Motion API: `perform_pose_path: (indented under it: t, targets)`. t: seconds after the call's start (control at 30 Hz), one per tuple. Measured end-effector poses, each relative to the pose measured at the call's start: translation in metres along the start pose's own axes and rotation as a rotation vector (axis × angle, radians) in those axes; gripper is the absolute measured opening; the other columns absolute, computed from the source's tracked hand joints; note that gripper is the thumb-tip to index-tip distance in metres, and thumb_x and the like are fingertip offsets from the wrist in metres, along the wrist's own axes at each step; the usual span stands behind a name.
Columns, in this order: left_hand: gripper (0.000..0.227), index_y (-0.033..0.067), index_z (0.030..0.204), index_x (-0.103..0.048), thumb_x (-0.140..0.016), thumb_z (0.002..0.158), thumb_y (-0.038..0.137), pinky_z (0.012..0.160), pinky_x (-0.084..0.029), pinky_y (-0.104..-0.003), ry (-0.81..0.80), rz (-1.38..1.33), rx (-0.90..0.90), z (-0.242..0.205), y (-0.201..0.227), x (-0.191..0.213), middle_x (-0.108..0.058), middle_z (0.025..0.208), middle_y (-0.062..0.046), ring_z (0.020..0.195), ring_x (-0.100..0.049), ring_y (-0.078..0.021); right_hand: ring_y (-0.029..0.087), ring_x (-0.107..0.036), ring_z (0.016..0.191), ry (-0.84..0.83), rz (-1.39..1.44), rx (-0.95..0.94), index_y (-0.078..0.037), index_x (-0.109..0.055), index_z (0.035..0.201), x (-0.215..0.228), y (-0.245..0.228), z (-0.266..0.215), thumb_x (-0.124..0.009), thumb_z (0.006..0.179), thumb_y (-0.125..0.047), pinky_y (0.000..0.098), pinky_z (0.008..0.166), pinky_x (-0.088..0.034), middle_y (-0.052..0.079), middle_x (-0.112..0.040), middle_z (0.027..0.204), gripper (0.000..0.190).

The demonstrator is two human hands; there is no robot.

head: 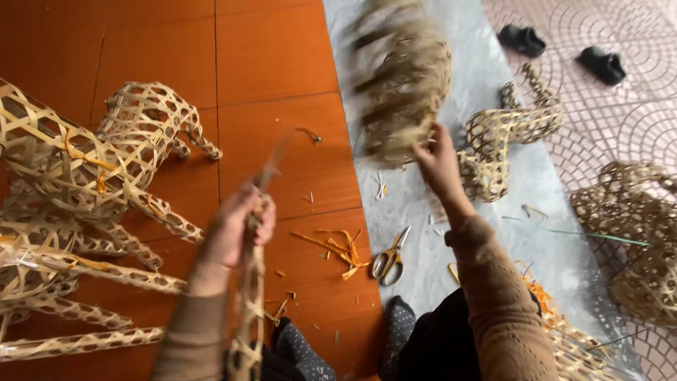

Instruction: Weaving bamboo strips and securing them with plastic ties to form animal sculptures

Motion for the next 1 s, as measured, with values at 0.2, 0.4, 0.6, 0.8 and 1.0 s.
perform_pose_path:
  t: [0.2, 0.4, 0.6, 0.8, 1.0]
  targets:
    - [0.039, 0.0153, 0.137, -0.041, -0.039, 0.103, 0.035, 0.043, -0.046, -0.017, -0.19, 0.657, -0.306, -0.016, 0.172, -0.142, -0.048, 0.073, 0.004, 0.051, -0.048, -0.005, 0.02, -0.065, 0.084, -0.045, 0.589, -0.393, -0.016, -0.054, 0.089, 0.033, -0.07, -0.03, -0.047, 0.095, -0.031, 0.0392, 0.087, -0.052, 0.003, -0.063, 0.087, 0.017]
    - [0.047, 0.0115, 0.139, -0.048, -0.061, 0.095, 0.005, 0.103, -0.049, -0.035, -0.293, 1.426, -0.83, -0.006, 0.127, -0.193, -0.055, 0.14, -0.012, 0.121, -0.061, -0.028, 0.029, -0.068, 0.089, -0.103, 0.637, -0.426, 0.003, -0.061, 0.102, 0.019, -0.064, -0.055, -0.049, 0.09, -0.013, 0.0439, 0.083, -0.058, 0.017, -0.067, 0.099, 0.024]
    - [0.034, 0.0253, 0.133, -0.057, -0.046, 0.102, 0.023, 0.08, -0.056, -0.053, -0.112, 1.221, -0.405, 0.012, -0.033, -0.078, -0.071, 0.107, -0.017, 0.089, -0.07, -0.0411, 0.035, -0.064, 0.104, -0.1, 0.849, -0.355, -0.002, -0.048, 0.133, 0.022, 0.091, -0.058, -0.048, 0.098, -0.021, 0.0543, 0.09, -0.052, 0.023, -0.061, 0.119, 0.04]
    - [0.032, 0.015, 0.129, -0.06, -0.047, 0.1, 0.021, 0.081, -0.056, -0.053, -0.102, 1.144, -0.325, 0.016, -0.047, -0.067, -0.071, 0.108, -0.021, 0.095, -0.068, -0.0432, 0.028, -0.062, 0.105, -0.153, 0.608, -0.303, -0.003, -0.051, 0.133, 0.016, 0.064, -0.066, -0.052, 0.096, -0.019, 0.0502, 0.091, -0.052, 0.019, -0.064, 0.116, 0.04]
    - [0.021, 0.0153, 0.11, -0.058, -0.05, 0.1, 0.031, 0.071, -0.056, -0.051, -0.013, 1.159, -0.301, 0.037, -0.089, -0.036, -0.072, 0.092, -0.017, 0.083, -0.069, -0.0405, 0.035, -0.044, 0.132, -0.447, 0.187, -0.283, -0.016, -0.034, 0.151, -0.038, -0.038, -0.077, -0.067, 0.089, -0.029, 0.0552, 0.103, -0.04, 0.017, -0.046, 0.146, 0.072]
Point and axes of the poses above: each hand's wrist, its own z-axis towards the middle knuckle, its own x-axis out of the back of the hand, y = z × x, the point moved 7 cm from there along z, towards the middle knuckle
